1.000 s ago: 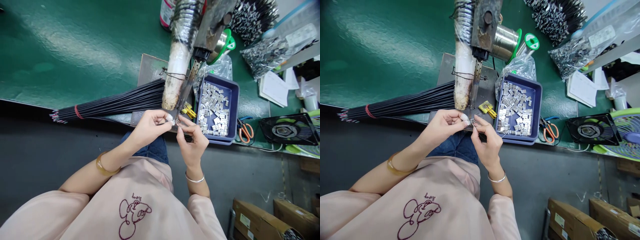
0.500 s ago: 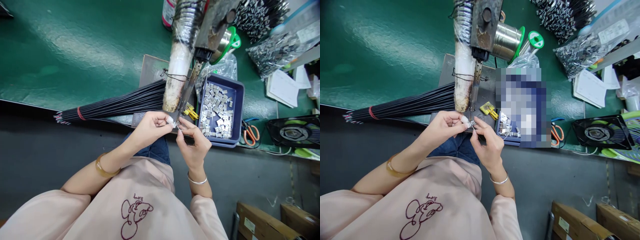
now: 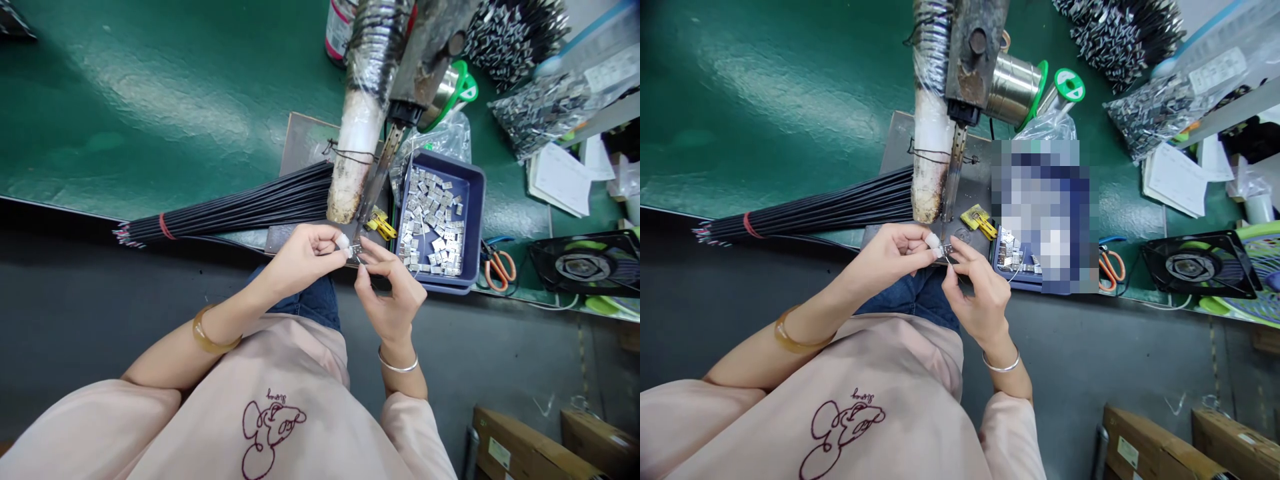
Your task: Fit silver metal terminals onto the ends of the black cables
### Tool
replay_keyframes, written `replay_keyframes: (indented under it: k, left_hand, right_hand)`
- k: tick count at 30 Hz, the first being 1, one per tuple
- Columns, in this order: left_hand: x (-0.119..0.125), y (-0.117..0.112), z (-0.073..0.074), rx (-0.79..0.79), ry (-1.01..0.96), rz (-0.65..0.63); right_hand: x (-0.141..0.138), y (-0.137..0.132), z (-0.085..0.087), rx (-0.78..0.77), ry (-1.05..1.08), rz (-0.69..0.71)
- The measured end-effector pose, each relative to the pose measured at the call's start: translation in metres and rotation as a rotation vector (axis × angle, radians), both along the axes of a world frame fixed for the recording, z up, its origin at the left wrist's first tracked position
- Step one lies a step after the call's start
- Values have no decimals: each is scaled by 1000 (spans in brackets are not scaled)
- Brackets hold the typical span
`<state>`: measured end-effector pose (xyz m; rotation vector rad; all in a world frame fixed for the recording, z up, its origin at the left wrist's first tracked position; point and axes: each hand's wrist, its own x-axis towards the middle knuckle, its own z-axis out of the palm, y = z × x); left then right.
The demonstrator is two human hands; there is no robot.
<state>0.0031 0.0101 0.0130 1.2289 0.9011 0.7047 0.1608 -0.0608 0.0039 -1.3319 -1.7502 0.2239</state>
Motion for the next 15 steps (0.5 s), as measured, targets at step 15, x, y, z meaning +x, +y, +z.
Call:
replay_keyframes:
  k: [15]
  left_hand:
    - [1, -2, -2, 54, -15, 12]
  right_hand:
    - [-1, 1, 1, -32, 0, 17]
